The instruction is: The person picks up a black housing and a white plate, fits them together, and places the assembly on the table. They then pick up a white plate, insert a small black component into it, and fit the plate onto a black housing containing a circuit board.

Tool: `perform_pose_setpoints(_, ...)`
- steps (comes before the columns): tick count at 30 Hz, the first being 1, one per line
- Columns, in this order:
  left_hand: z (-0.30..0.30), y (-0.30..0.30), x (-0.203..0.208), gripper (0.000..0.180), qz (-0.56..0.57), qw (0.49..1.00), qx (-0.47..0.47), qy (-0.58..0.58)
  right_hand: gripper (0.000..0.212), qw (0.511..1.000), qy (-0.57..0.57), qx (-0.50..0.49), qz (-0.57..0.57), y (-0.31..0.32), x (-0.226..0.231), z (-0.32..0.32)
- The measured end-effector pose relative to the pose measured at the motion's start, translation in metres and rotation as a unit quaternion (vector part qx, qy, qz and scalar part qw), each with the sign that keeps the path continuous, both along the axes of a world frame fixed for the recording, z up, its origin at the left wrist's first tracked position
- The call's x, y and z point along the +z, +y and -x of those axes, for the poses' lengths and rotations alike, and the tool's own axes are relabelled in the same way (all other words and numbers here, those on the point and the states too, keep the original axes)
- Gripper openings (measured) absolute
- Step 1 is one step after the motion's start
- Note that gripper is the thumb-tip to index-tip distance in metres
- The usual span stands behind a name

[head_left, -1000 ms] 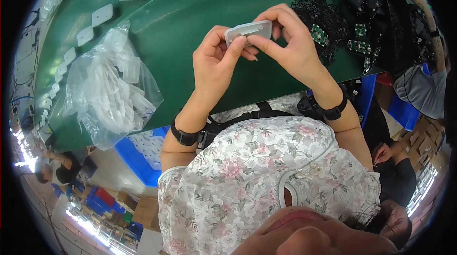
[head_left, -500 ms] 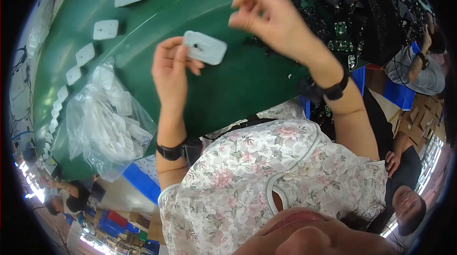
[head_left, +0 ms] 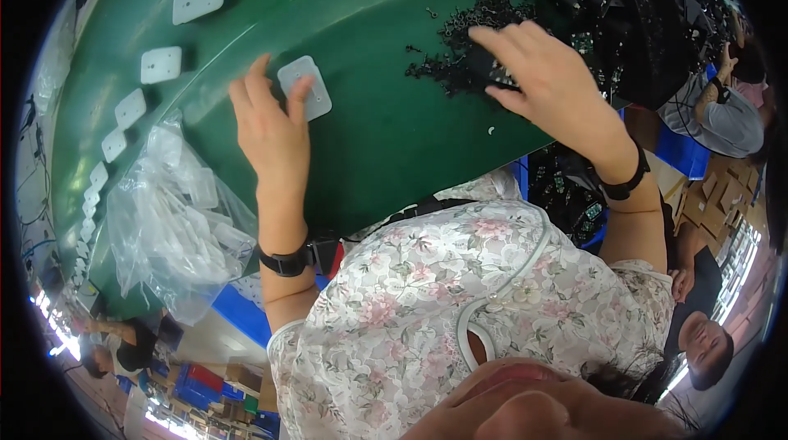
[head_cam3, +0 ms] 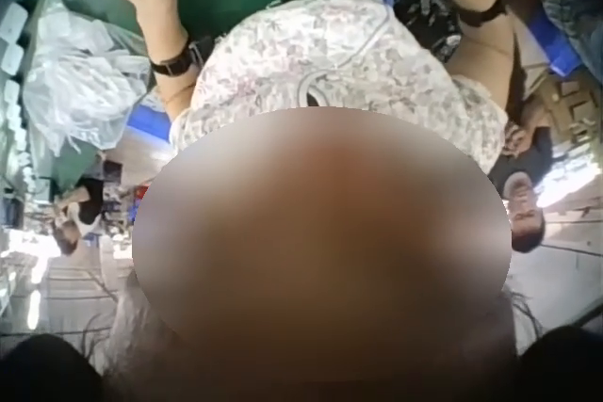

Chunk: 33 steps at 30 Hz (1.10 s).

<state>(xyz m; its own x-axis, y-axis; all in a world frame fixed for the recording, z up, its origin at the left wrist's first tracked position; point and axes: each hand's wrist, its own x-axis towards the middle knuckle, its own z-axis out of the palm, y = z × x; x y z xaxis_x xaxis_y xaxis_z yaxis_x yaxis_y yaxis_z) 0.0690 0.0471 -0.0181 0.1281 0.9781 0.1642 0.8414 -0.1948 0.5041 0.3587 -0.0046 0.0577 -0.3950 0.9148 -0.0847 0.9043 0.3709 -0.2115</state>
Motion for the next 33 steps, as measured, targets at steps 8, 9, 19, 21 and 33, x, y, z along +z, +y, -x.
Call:
perform_pose_setpoints(8,-0.004,-0.026,-0.023,0.063,-0.103,0.992,-0.071,0.018,0.032,0.838,0.529,-0.121,0.064,0.072,-0.014,0.046)
perform_pose_setpoints(9,-0.003,-0.027,-0.023,0.063,-0.105,0.992,-0.068,0.02,0.03,0.868,0.481,-0.106,0.065,0.081,-0.023,0.045)
perform_pose_setpoints(19,0.002,-0.017,-0.027,0.056,-0.069,0.988,-0.129,-0.059,0.037,0.973,0.217,-0.057,-0.052,0.086,-0.058,0.053)
perform_pose_setpoints(21,0.003,-0.016,-0.022,0.057,-0.039,0.983,-0.113,-0.138,0.032,0.957,0.272,0.045,-0.091,0.078,-0.052,0.069)
perform_pose_setpoints(33,0.021,-0.026,-0.016,0.048,-0.058,0.983,-0.15,-0.092,0.025,0.952,0.249,0.175,-0.037,0.067,-0.06,0.104)
